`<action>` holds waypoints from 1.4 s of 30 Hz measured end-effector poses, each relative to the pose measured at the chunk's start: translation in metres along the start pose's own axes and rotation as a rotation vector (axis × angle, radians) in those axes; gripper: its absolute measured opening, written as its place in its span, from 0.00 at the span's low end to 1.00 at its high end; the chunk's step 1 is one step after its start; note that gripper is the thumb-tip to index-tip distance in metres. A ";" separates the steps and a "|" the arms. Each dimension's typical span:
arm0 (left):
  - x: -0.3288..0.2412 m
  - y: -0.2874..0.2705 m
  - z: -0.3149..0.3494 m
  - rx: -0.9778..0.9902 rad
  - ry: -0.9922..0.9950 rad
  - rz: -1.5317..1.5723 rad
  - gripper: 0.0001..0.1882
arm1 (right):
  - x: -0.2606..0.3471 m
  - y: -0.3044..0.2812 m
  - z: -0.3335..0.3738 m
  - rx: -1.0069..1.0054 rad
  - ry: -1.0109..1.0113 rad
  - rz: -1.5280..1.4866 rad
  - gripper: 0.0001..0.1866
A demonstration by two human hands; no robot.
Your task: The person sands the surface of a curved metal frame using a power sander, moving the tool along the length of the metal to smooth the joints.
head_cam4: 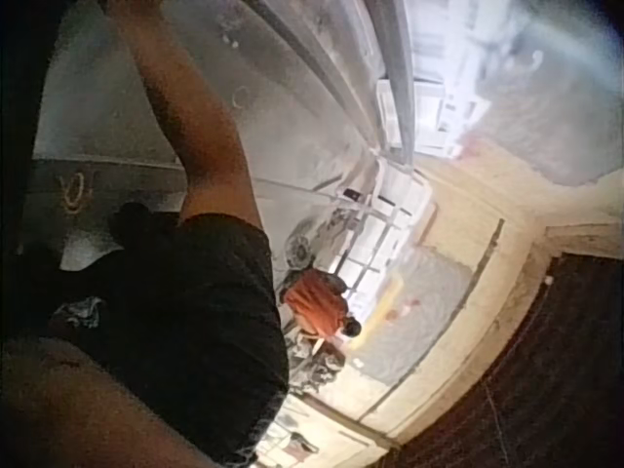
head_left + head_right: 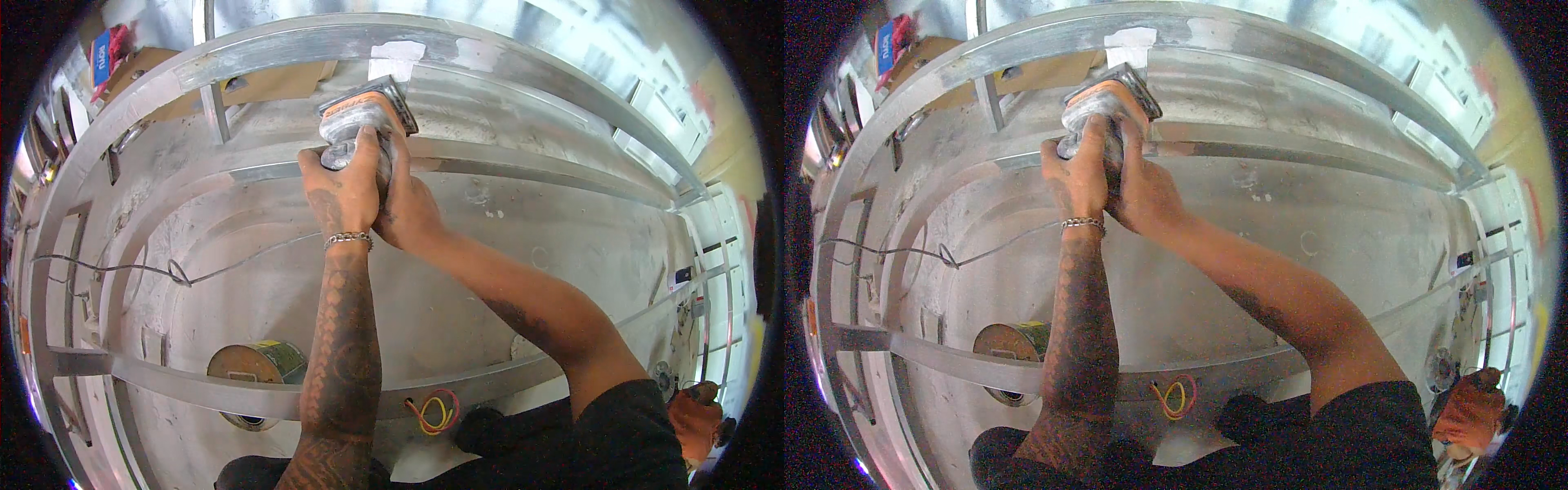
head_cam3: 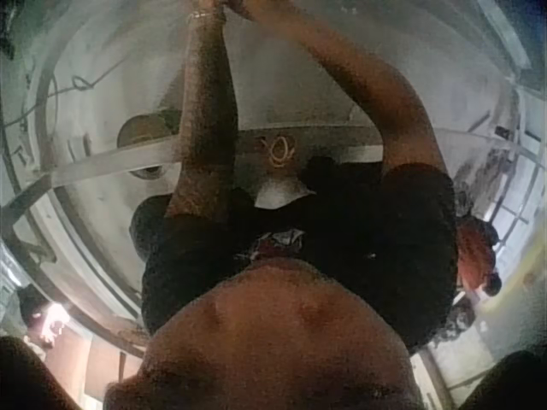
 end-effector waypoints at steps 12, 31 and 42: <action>-0.013 0.009 0.013 -0.007 0.084 -0.141 0.38 | -0.020 0.002 0.005 -0.016 0.022 -0.057 0.60; -0.028 0.025 0.024 0.019 0.102 -0.163 0.38 | -0.026 -0.017 0.004 -0.097 -0.056 -0.148 0.62; -0.030 0.034 0.028 0.046 0.154 -0.165 0.39 | -0.037 -0.019 0.006 -0.078 0.066 -0.197 0.61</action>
Point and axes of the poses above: each hand's wrist, its own z-axis away from the middle knuckle, its own y-axis out of the palm, x = y × z, the point moved 4 cm from there along -z, towards the middle knuckle, and after that the axes turned 4 degrees about z, right-handed, at the moved point
